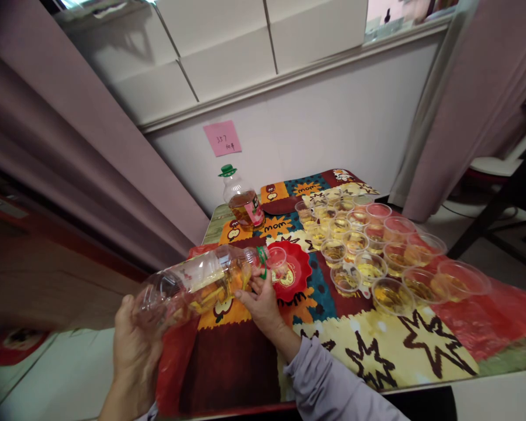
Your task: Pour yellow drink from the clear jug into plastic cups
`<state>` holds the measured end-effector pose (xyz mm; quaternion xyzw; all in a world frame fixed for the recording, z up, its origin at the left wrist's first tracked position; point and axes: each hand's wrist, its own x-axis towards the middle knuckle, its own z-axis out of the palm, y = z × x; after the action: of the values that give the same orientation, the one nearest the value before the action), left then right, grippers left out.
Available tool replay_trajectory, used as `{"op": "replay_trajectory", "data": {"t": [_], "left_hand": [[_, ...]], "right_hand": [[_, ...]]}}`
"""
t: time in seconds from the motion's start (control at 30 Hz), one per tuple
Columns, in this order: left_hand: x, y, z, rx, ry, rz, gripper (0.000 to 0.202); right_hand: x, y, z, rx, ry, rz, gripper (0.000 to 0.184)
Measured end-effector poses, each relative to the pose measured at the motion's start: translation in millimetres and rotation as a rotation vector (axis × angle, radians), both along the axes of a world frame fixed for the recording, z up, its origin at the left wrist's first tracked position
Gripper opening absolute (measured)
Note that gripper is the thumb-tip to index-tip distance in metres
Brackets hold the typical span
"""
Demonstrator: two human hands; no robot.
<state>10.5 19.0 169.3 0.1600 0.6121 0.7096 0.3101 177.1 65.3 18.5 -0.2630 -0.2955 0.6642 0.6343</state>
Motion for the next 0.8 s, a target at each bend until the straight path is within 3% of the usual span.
{"op": "replay_trajectory", "data": {"t": [0.8], "left_hand": [[2.0, 2.7, 5.5, -0.033, 0.003, 0.022, 0.027]], "right_hand": [[-1.3, 1.4, -5.2, -0.014, 0.003, 0.005, 0.067]]}}
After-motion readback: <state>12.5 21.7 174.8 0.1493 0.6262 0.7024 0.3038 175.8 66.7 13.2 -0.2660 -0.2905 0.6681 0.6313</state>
